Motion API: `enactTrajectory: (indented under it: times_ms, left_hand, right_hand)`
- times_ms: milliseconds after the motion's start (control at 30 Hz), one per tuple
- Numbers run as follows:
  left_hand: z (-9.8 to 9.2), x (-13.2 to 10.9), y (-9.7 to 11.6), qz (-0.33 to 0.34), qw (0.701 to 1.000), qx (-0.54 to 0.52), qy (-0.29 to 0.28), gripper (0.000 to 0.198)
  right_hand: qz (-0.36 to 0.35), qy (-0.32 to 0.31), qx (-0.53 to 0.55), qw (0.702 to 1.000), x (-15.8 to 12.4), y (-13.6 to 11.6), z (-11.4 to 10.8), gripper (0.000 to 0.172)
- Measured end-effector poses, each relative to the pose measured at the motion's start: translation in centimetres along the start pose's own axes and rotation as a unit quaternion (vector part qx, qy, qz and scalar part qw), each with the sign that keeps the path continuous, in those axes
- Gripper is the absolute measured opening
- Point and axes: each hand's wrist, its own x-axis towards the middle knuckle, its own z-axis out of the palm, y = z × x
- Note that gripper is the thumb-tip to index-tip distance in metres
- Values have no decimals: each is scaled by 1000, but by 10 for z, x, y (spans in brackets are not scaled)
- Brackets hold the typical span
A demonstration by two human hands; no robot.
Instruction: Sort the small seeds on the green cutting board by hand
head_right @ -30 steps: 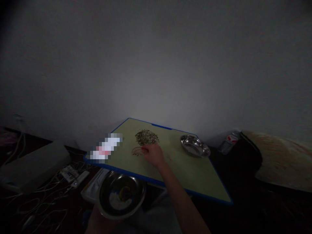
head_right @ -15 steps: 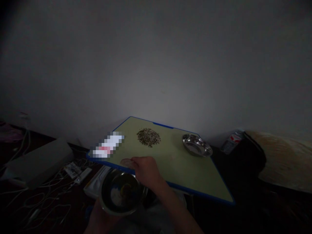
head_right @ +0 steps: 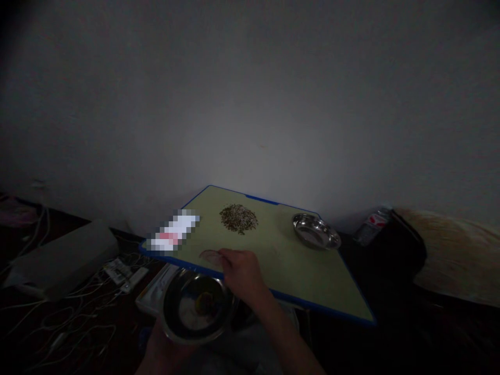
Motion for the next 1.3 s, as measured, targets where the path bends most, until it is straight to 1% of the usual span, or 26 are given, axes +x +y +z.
enactTrajectory:
  times_ms: [67,133,167,233,267,333,433,567,633,733,833,900,1000,1100,1200,1300]
  left_hand:
    - [3,0,4,3,1000,-2,-10,85]
    - [2,-1,6,8,1000,3,-7,80]
    - [1,-3,6,11,1000,6,-4,81]
    - [-2,-6,3,21,999,41,16,91]
    - [-3,-7,1,24,998,51,23,96]
    - [-5,-7,-3,27,997,65,31,100]
    - [-6,-6,-6,33,996,76,30,99]
    - [-10,-4,-4,62,994,82,22,107]
    - [-10,-5,-3,66,994,82,23,105]
    - [-3,-5,-4,46,998,37,-4,94]
    - [9,-4,-7,8,998,-56,-27,91]
    - [16,-4,-10,-9,995,-87,-36,90]
    - [21,-5,-14,-19,994,-94,-45,89]
    - [21,-5,-16,-29,995,-95,-32,98]
    - [17,-4,-12,-29,997,-75,-21,101]
    - [9,-5,-5,-29,998,-54,-12,104]
  right_hand:
    - [57,41,-43,997,-1,14,-7,30]
    - [108,73,-100,986,-1,30,-15,30]
    - [127,80,-125,981,-2,37,-18,30]
    - [153,78,-160,972,-2,49,-23,31]
    - [159,75,-173,969,-3,53,-24,31]
    - [163,71,-191,965,-3,56,-23,30]
    - [159,71,-202,964,0,55,-19,30]
    - [150,74,-206,964,8,56,-16,30]
    - [156,72,-209,963,12,57,-16,29]
    - [157,68,-206,963,14,56,-16,30]
    - [154,56,-204,965,13,50,-15,29]
    - [152,42,-204,966,14,44,-13,29]
    - [152,20,-209,966,19,35,-12,29]
    - [170,1,-218,961,28,29,-11,29]
    - [183,-1,-223,958,37,27,-11,29]
    - [178,4,-227,958,42,28,-10,29]
